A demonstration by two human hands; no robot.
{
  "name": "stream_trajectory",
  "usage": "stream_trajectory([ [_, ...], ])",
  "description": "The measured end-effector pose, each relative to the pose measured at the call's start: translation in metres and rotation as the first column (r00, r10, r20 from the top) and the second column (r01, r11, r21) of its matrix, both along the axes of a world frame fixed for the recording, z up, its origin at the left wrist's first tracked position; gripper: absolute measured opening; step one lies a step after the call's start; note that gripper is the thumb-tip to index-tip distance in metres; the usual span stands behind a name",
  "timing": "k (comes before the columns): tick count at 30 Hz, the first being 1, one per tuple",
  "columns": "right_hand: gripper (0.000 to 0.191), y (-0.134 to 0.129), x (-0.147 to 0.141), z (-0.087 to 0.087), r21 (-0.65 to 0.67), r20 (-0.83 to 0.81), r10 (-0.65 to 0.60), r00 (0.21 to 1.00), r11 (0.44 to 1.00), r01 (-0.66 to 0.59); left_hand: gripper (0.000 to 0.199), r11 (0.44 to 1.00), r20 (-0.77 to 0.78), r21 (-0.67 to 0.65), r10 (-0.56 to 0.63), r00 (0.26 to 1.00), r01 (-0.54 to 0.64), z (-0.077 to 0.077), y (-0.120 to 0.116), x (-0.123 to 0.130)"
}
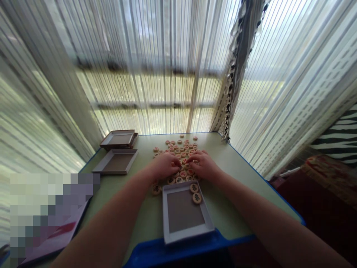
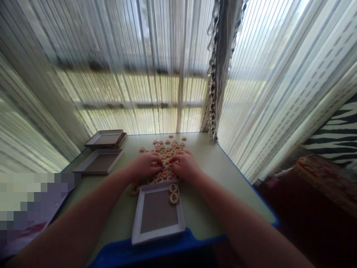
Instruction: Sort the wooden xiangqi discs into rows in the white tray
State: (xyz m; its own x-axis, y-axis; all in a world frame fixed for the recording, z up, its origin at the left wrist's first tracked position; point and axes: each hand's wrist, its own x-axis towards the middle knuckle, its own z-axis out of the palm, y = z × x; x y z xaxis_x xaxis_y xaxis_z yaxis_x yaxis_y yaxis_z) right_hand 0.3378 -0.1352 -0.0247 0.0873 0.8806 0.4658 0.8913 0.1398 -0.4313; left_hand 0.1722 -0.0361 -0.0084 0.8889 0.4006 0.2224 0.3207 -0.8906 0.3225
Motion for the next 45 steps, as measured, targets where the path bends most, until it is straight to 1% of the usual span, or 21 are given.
stream_trajectory([
  [4, 0.017, 0.000, 0.000, 0.000, 0.000, -0.007, 0.007, 1.000, 1.000, -0.007, 0.020, 0.997, 0.028, 0.049, 0.059, 0.998, -0.061, 0.001, -0.004, 0.000],
  [7, 0.015, 0.000, 0.001, 0.000, -0.011, -0.006, 0.029, 1.000, 1.000, -0.029, 0.019, 0.995, 0.082, 0.050, 0.082, 0.993, -0.086, -0.001, -0.006, 0.000],
  [9, 0.014, 0.000, 0.002, 0.000, -0.023, 0.000, 0.053, 0.999, 0.998, -0.053, 0.022, 0.997, 0.095, 0.027, 0.070, 0.993, -0.073, -0.003, -0.006, 0.000],
  [12, 0.013, -0.001, 0.003, 0.001, -0.028, 0.005, 0.073, 0.997, 0.997, -0.073, 0.026, 0.999, 0.069, 0.002, 0.037, 0.997, -0.037, -0.004, -0.005, 0.002],
  [15, 0.013, -0.001, 0.004, 0.002, -0.025, -0.007, 0.068, 0.998, 0.997, -0.068, 0.023, 1.000, 0.041, 0.003, 0.020, 0.999, -0.020, -0.004, -0.005, 0.003],
  [20, 0.013, -0.002, 0.003, 0.002, -0.039, -0.005, 0.070, 0.998, 0.997, -0.070, 0.020, 1.000, 0.050, -0.004, 0.028, 0.998, -0.028, -0.003, -0.005, 0.003],
  [23, 0.013, -0.003, 0.002, 0.004, -0.021, -0.013, 0.066, 0.998, 0.998, -0.066, 0.021, 1.000, 0.040, -0.010, 0.019, 0.999, -0.019, -0.004, -0.003, 0.003],
  [27, 0.013, -0.004, 0.003, 0.008, -0.004, -0.073, 0.055, 0.996, 0.998, -0.055, 0.023, 1.000, 0.018, 0.011, 0.005, 1.000, -0.005, -0.005, 0.000, 0.003],
  [29, 0.013, -0.003, 0.004, 0.009, 0.003, -0.112, 0.042, 0.993, 0.999, -0.041, 0.021, 0.999, 0.037, 0.010, 0.037, 0.999, -0.037, -0.005, 0.000, 0.003],
  [31, 0.012, -0.002, 0.004, 0.010, 0.012, -0.141, 0.040, 0.989, 0.999, -0.039, 0.019, 0.996, 0.086, -0.011, 0.094, 0.992, -0.094, -0.003, -0.001, 0.004],
  [33, 0.012, -0.003, 0.003, 0.010, 0.016, -0.166, 0.074, 0.983, 0.997, -0.072, 0.021, 0.985, 0.178, -0.078, 0.164, 0.970, -0.152, 0.000, -0.003, 0.005],
  [35, 0.021, -0.005, 0.000, 0.010, 0.031, -0.188, 0.119, 0.975, 0.993, -0.115, 0.025, 0.959, 0.302, -0.228, 0.233, 0.924, -0.167, 0.003, -0.006, 0.006],
  [36, 0.028, -0.006, -0.002, 0.010, 0.048, -0.193, 0.141, 0.971, 0.990, -0.135, 0.028, 0.933, 0.359, -0.329, 0.265, 0.895, -0.144, 0.005, -0.007, 0.008],
  [38, 0.036, -0.009, -0.006, 0.010, 0.100, -0.186, 0.171, 0.968, 0.983, -0.155, 0.032, 0.846, 0.430, -0.531, 0.326, 0.842, -0.057, 0.007, -0.011, 0.010],
  [40, 0.032, -0.010, -0.009, 0.011, 0.156, -0.158, 0.179, 0.971, 0.976, -0.154, 0.034, 0.738, 0.443, -0.674, 0.377, 0.813, 0.025, 0.009, -0.015, 0.011],
  [42, 0.026, -0.011, -0.010, 0.011, 0.198, -0.127, 0.166, 0.978, 0.970, -0.139, 0.035, 0.658, 0.429, -0.750, 0.413, 0.804, 0.062, 0.011, -0.018, 0.011],
  [43, 0.024, -0.011, -0.010, 0.011, 0.212, -0.113, 0.156, 0.981, 0.969, -0.130, 0.037, 0.634, 0.424, -0.770, 0.424, 0.800, 0.072, 0.012, -0.019, 0.011],
  [45, 0.023, -0.011, -0.010, 0.012, 0.231, -0.097, 0.137, 0.986, 0.967, -0.112, 0.039, 0.616, 0.421, -0.784, 0.428, 0.800, 0.082, 0.013, -0.020, 0.010],
])
